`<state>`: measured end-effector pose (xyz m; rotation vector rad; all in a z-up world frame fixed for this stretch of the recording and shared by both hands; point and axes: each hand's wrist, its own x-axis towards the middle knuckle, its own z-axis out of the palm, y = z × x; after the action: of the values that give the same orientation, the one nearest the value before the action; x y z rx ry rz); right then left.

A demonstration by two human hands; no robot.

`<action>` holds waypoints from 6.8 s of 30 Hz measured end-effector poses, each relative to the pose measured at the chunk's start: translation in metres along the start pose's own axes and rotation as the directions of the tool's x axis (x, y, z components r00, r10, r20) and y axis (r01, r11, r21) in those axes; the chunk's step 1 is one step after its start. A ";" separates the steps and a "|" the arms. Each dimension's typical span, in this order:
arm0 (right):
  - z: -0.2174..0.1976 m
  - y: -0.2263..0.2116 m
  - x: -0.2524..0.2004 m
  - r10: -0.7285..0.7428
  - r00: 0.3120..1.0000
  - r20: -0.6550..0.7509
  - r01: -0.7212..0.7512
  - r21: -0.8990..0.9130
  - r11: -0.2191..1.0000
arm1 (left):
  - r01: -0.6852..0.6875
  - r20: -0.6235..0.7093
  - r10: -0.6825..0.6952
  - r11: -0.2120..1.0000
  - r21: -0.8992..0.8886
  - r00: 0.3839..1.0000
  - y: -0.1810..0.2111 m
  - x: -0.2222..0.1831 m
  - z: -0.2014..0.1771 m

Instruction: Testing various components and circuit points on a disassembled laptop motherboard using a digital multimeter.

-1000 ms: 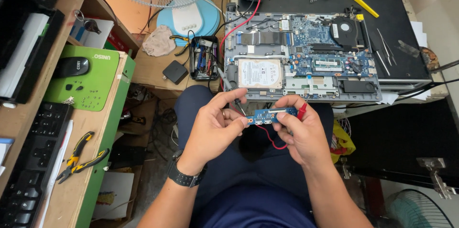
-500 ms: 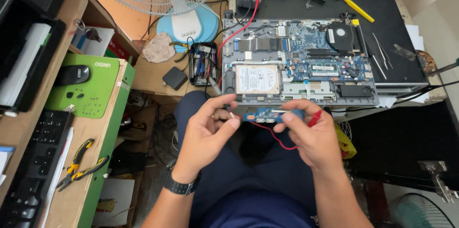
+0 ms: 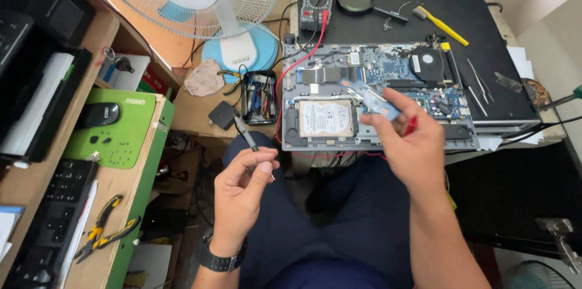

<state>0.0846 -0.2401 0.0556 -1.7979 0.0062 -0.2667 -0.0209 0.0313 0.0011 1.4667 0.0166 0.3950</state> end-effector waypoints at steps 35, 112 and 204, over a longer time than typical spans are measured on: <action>0.002 0.011 -0.005 -0.125 0.984 0.123 0.160 -0.337 0.928 | 0.147 0.031 -0.148 0.989 0.025 0.989 -0.041 0.037 -0.004; 0.048 -0.003 0.063 -0.050 0.938 0.344 0.282 -0.669 0.687 | 0.109 -0.038 -0.112 0.992 -0.058 0.993 -0.024 0.041 0.005; 0.062 0.013 0.116 -0.218 0.890 0.400 0.187 0.116 0.975 | 0.248 0.180 -0.207 0.936 -0.249 0.962 0.000 0.163 0.074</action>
<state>0.2108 -0.2007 0.0500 -1.7504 -0.4890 -0.0291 0.1506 0.0041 0.0465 1.2046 0.0118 0.0898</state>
